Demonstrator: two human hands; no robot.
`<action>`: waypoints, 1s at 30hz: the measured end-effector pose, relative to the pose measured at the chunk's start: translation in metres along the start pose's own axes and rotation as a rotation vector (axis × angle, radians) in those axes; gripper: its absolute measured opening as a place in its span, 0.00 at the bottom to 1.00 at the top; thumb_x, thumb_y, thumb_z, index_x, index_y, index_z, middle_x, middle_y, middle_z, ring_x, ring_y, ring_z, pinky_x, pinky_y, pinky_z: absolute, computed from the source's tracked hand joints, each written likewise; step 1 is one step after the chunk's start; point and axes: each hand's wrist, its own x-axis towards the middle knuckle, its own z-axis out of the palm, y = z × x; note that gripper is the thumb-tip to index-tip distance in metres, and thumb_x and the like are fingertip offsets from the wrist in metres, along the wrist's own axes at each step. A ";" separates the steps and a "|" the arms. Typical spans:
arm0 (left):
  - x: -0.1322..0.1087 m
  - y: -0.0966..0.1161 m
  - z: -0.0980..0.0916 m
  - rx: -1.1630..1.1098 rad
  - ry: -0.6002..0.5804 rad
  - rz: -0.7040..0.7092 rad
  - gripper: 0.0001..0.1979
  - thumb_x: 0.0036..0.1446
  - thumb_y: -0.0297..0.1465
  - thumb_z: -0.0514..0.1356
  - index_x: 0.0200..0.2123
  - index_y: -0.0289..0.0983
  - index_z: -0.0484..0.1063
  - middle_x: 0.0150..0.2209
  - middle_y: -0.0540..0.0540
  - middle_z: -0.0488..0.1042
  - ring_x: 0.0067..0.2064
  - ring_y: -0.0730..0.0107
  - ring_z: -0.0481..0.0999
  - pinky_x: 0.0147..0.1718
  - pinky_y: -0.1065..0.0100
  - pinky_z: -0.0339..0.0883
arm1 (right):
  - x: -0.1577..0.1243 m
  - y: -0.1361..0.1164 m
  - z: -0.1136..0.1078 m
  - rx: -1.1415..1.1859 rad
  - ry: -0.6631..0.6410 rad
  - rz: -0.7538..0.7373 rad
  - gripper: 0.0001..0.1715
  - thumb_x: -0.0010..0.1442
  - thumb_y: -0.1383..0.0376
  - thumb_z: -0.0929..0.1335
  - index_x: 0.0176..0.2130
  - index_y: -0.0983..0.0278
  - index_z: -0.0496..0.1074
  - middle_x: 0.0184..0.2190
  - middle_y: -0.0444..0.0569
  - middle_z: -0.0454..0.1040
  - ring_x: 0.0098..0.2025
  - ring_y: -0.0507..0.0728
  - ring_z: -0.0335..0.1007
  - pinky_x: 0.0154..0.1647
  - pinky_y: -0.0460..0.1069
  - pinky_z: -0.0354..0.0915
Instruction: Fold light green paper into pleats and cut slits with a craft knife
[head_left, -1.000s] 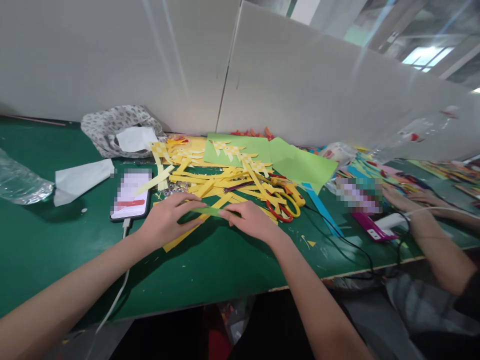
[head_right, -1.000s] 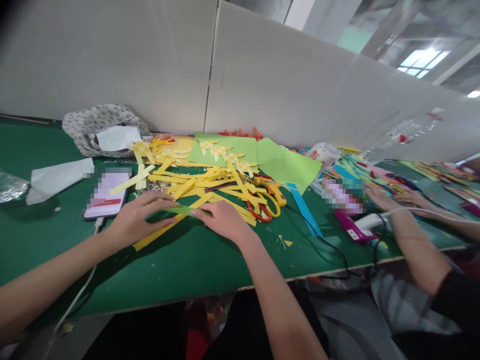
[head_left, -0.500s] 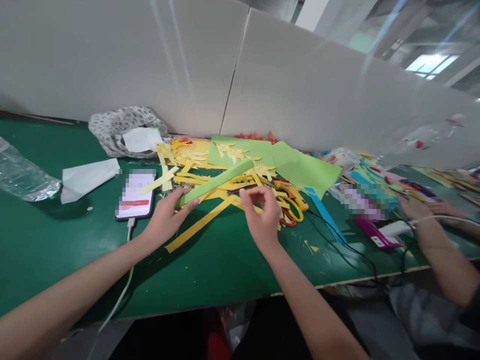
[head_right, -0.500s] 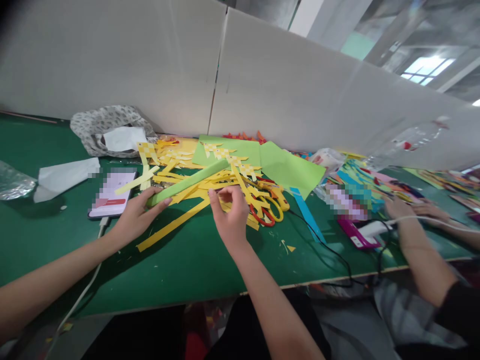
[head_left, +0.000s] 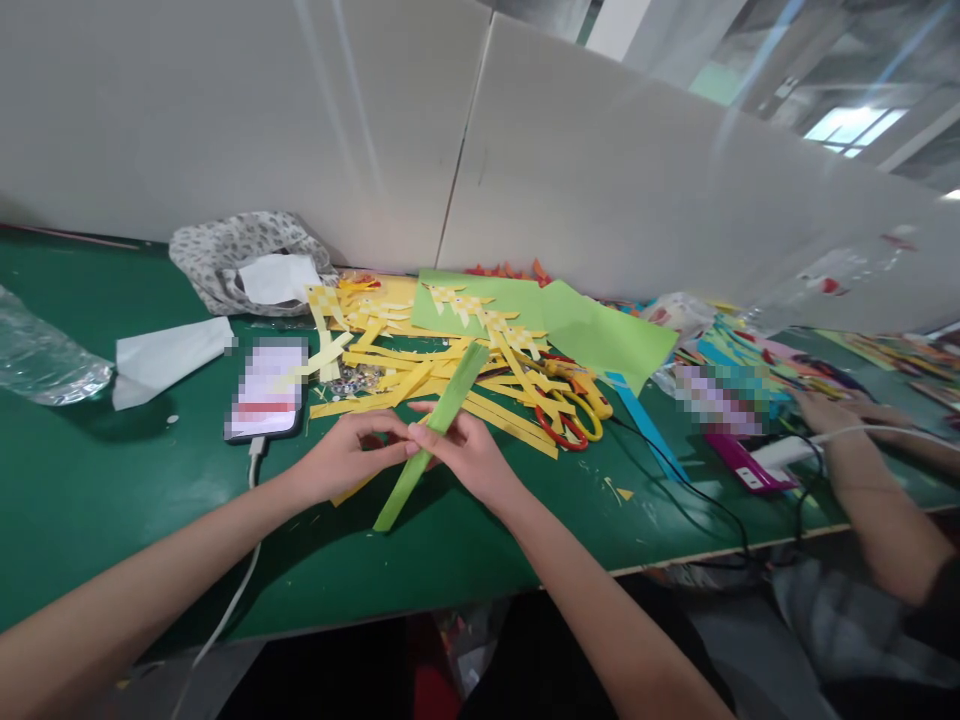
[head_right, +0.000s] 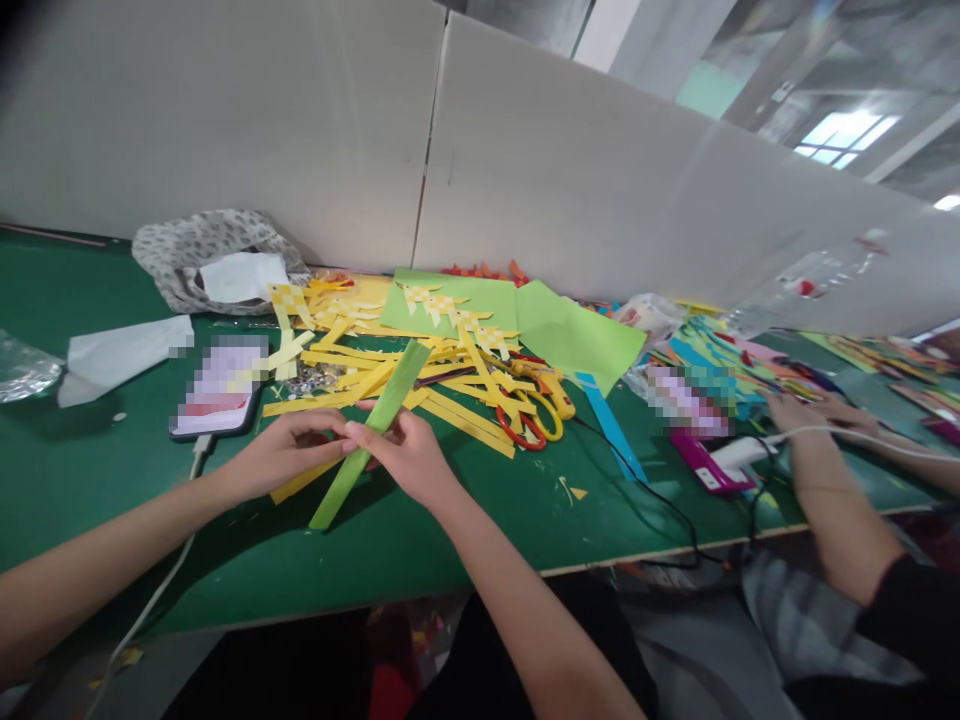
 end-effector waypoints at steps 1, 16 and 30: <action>0.000 0.000 0.000 -0.049 -0.011 -0.037 0.10 0.54 0.38 0.61 0.31 0.39 0.77 0.32 0.47 0.77 0.34 0.68 0.74 0.32 0.69 0.69 | 0.000 0.001 0.000 -0.012 0.008 0.000 0.29 0.48 0.54 0.74 0.48 0.62 0.71 0.31 0.46 0.76 0.34 0.56 0.74 0.32 0.49 0.72; 0.004 -0.011 -0.008 -0.442 0.137 -0.306 0.12 0.54 0.42 0.60 0.32 0.40 0.68 0.33 0.50 0.69 0.31 0.75 0.71 0.26 0.76 0.67 | 0.006 -0.010 -0.025 0.180 0.068 0.002 0.17 0.41 0.59 0.77 0.33 0.63 0.75 0.30 0.45 0.78 0.33 0.54 0.75 0.39 0.52 0.73; -0.005 0.000 -0.001 0.227 0.044 0.136 0.11 0.61 0.33 0.50 0.36 0.38 0.71 0.34 0.46 0.70 0.37 0.66 0.70 0.37 0.65 0.64 | 0.004 0.006 -0.002 0.120 0.205 -0.050 0.22 0.34 0.56 0.79 0.18 0.62 0.65 0.18 0.39 0.67 0.21 0.50 0.63 0.26 0.47 0.64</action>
